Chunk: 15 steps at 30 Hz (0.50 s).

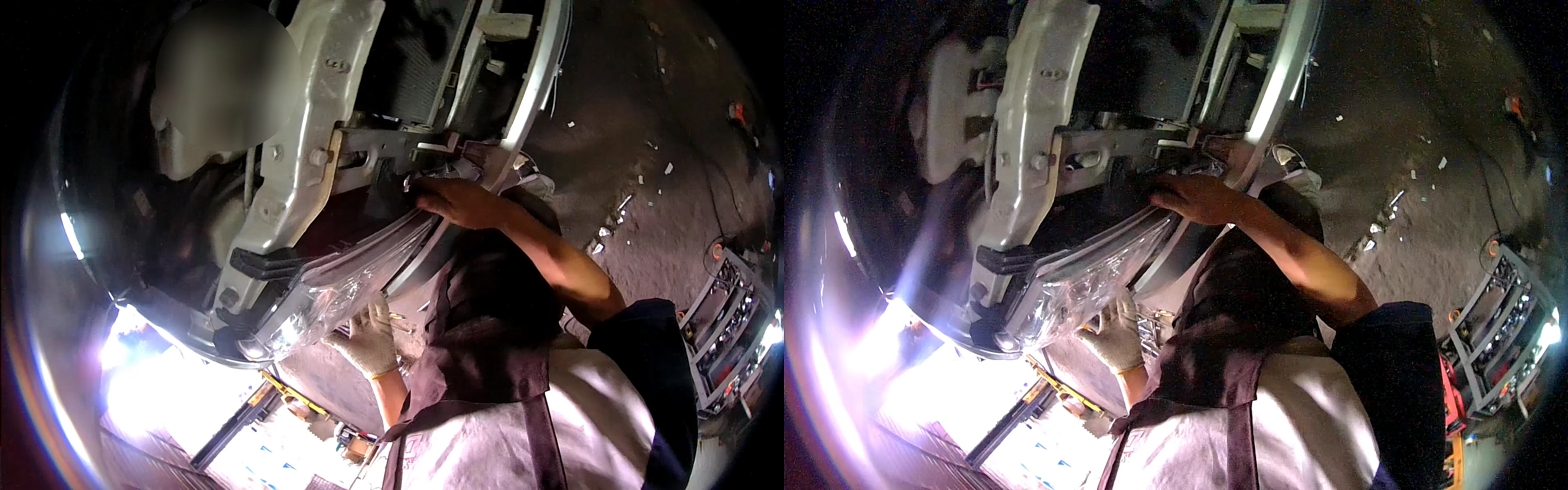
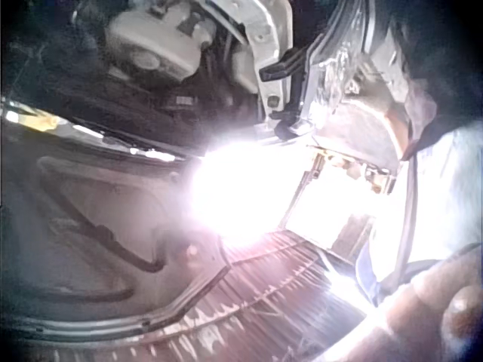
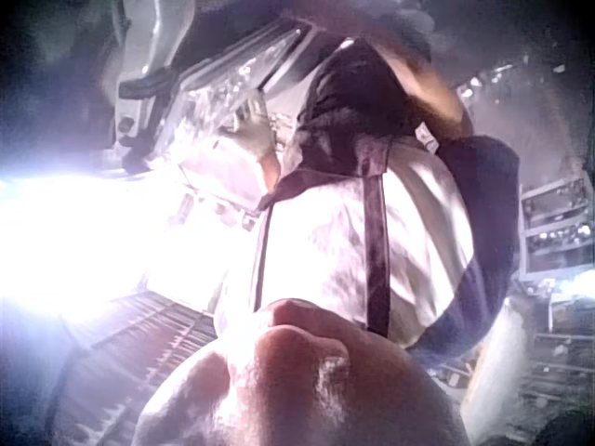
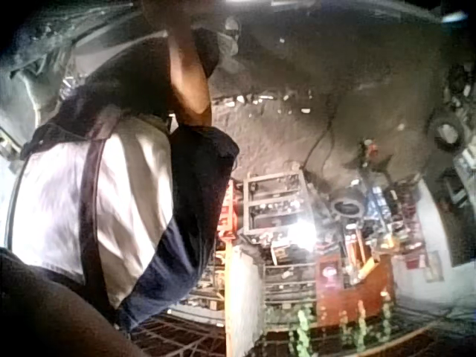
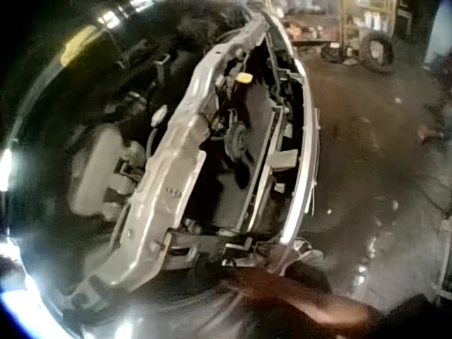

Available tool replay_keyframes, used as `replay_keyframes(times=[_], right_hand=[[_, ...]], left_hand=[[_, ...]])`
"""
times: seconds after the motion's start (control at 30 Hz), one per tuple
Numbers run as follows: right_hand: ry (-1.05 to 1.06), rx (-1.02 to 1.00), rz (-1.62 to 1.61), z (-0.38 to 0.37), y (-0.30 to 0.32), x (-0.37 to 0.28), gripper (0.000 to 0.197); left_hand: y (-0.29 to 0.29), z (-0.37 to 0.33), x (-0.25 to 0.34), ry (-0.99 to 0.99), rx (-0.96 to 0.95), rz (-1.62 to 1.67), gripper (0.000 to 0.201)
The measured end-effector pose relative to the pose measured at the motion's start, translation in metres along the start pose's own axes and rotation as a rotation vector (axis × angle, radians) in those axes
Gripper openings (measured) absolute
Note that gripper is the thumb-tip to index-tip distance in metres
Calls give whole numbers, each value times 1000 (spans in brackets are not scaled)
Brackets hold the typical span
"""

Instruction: The person removes a damaged bumper cover from a silver car using a pry tool and hands, then installs a new headlight assembly into the front of the vehicle.

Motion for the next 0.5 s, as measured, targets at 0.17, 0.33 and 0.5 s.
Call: replay_keyframes(times=[0.17,0.33,0.5], right_hand=[[123,36,60,5,0,5,54],[546,334,392,21,4,0,44],[12,130,206,14,10,41,45]], left_hand=[[9,-4,4,-17,55,-197,86],[5,-8,14,-30,-59,-245,90],[19,-25,29,-4,-122,-312,85]])
Point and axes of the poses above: each hand's wrist, its own z-axis away from the middle knuckle, its own y-axis out of the back of the hand, x = y × z, the point moved 7 cm from there along -z, towards the middle knuckle, and after that the axes turned 1 degree about -z, right-handed, at the moved point
